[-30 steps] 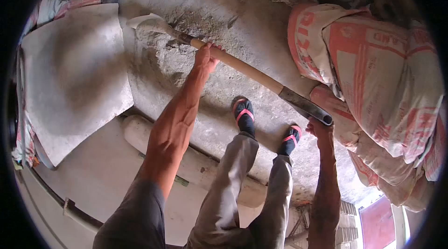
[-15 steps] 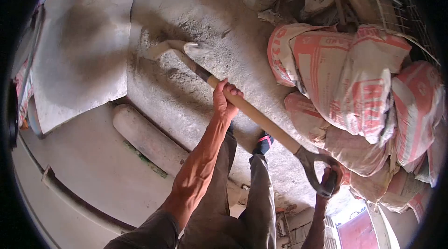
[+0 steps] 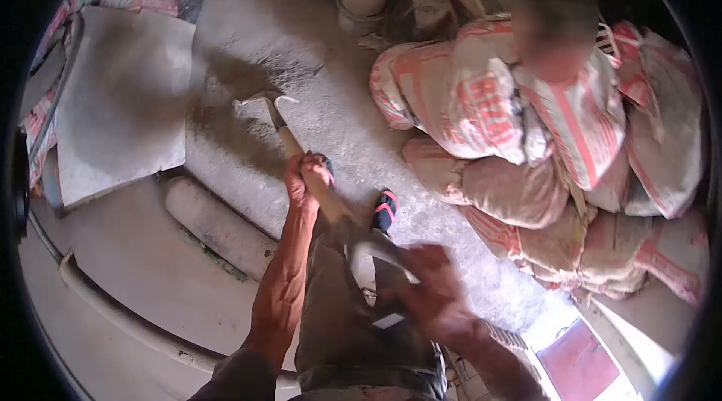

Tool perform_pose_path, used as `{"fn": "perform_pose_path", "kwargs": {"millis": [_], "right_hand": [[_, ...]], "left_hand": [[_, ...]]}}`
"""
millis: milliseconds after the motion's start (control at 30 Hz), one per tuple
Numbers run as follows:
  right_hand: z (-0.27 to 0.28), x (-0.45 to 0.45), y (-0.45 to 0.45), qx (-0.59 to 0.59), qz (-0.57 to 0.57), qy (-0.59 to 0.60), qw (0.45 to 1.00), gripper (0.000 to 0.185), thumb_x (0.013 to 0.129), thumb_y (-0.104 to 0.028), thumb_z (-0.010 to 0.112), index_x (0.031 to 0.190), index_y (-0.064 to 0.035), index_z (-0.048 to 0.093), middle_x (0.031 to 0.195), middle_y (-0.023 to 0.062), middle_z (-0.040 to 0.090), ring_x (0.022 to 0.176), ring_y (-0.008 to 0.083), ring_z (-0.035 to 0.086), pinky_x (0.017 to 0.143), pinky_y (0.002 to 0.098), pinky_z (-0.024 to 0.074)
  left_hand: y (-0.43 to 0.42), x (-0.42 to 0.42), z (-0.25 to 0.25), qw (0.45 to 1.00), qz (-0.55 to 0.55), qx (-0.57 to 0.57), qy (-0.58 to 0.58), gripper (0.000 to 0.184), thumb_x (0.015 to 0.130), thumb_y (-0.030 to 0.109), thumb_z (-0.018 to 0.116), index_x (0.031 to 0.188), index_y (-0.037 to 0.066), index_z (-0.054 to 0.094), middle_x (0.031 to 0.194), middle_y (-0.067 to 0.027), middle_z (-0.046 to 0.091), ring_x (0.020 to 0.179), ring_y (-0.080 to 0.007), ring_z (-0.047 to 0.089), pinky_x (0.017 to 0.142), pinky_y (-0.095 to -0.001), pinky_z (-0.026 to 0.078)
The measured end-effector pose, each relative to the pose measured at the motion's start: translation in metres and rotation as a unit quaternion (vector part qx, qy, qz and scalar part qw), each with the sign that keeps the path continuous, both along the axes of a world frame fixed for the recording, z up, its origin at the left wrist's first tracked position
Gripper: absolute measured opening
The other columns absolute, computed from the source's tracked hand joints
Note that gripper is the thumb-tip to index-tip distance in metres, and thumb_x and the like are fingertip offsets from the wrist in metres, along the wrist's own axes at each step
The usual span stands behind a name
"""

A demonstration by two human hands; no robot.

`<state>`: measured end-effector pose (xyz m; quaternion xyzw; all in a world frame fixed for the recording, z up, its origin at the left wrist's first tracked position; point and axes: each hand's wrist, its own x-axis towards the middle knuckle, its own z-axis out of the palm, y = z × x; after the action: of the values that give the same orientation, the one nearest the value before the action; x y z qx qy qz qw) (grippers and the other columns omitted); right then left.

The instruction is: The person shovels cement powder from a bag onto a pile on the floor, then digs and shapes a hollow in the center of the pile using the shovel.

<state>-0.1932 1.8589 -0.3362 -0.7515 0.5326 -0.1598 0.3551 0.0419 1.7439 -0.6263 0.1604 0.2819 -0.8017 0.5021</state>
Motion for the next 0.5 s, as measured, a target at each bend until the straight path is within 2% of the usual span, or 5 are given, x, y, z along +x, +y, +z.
{"fn": "perform_pose_path", "kwargs": {"millis": [67, 100, 233, 367, 500], "right_hand": [[-0.006, 0.033, 0.009, -0.028, 0.101, -0.067, 0.992, 0.028, 0.063, -0.020, 0.069, 0.079, 0.0014, 0.059, 0.102, 0.0214, 0.057, 0.109, 0.0353, 0.049, 0.094, 0.0487, 0.0399], [0.007, 0.054, -0.003, -0.079, 0.135, -0.092, 0.983, 0.022, 0.065, -0.018, 0.063, 0.077, 0.0008, 0.058, 0.107, 0.0211, 0.055, 0.099, 0.0306, 0.057, 0.081, 0.0417, 0.0492], [0.059, 0.107, 0.003, -0.170, 0.128, -0.148, 0.966, 0.022, 0.069, -0.013, 0.056, 0.087, 0.0002, 0.056, 0.092, 0.0152, 0.056, 0.065, 0.0176, 0.062, 0.044, 0.0303, 0.0473], [0.100, 0.139, -0.002, -0.003, 0.183, -0.108, 0.977, 0.029, 0.073, -0.014, 0.057, 0.097, 0.0013, 0.055, 0.085, 0.0152, 0.058, 0.066, 0.0223, 0.062, 0.047, 0.0342, 0.0485], [0.089, 0.171, -0.049, 0.219, 0.258, 0.015, 0.941, 0.040, 0.073, -0.021, 0.061, 0.108, -0.0041, 0.052, 0.087, 0.0185, 0.062, 0.072, 0.0313, 0.065, 0.057, 0.0411, 0.0522]], "left_hand": [[0.012, 0.015, 0.012, 0.998, 0.010, -0.044, 0.039, 0.016, 0.089, 0.014, 0.049, 0.081, 0.003, 0.058, 0.067, -0.0038, 0.057, 0.058, -0.0136, 0.054, 0.058, -0.0298, 0.050], [0.014, 0.027, 0.025, 0.996, 0.033, -0.051, 0.063, 0.017, 0.089, 0.014, 0.048, 0.083, 0.001, 0.058, 0.067, -0.0039, 0.057, 0.057, -0.0131, 0.054, 0.056, -0.0288, 0.050], [0.008, 0.063, 0.113, 0.998, -0.020, -0.060, 0.016, 0.024, 0.089, 0.017, 0.046, 0.098, -0.003, 0.054, 0.073, -0.0047, 0.055, 0.065, -0.0124, 0.057, 0.060, -0.0259, 0.050], [0.019, 0.075, 0.145, 0.996, -0.008, -0.089, -0.010, 0.034, 0.089, 0.025, 0.049, 0.107, -0.004, 0.053, 0.078, -0.0052, 0.056, 0.068, -0.0126, 0.057, 0.064, -0.0261, 0.050], [0.027, 0.090, 0.088, 0.989, 0.067, -0.027, 0.126, 0.037, 0.088, 0.025, 0.050, 0.105, -0.007, 0.052, 0.079, -0.0069, 0.057, 0.068, -0.0153, 0.058, 0.067, -0.0290, 0.050]]}}
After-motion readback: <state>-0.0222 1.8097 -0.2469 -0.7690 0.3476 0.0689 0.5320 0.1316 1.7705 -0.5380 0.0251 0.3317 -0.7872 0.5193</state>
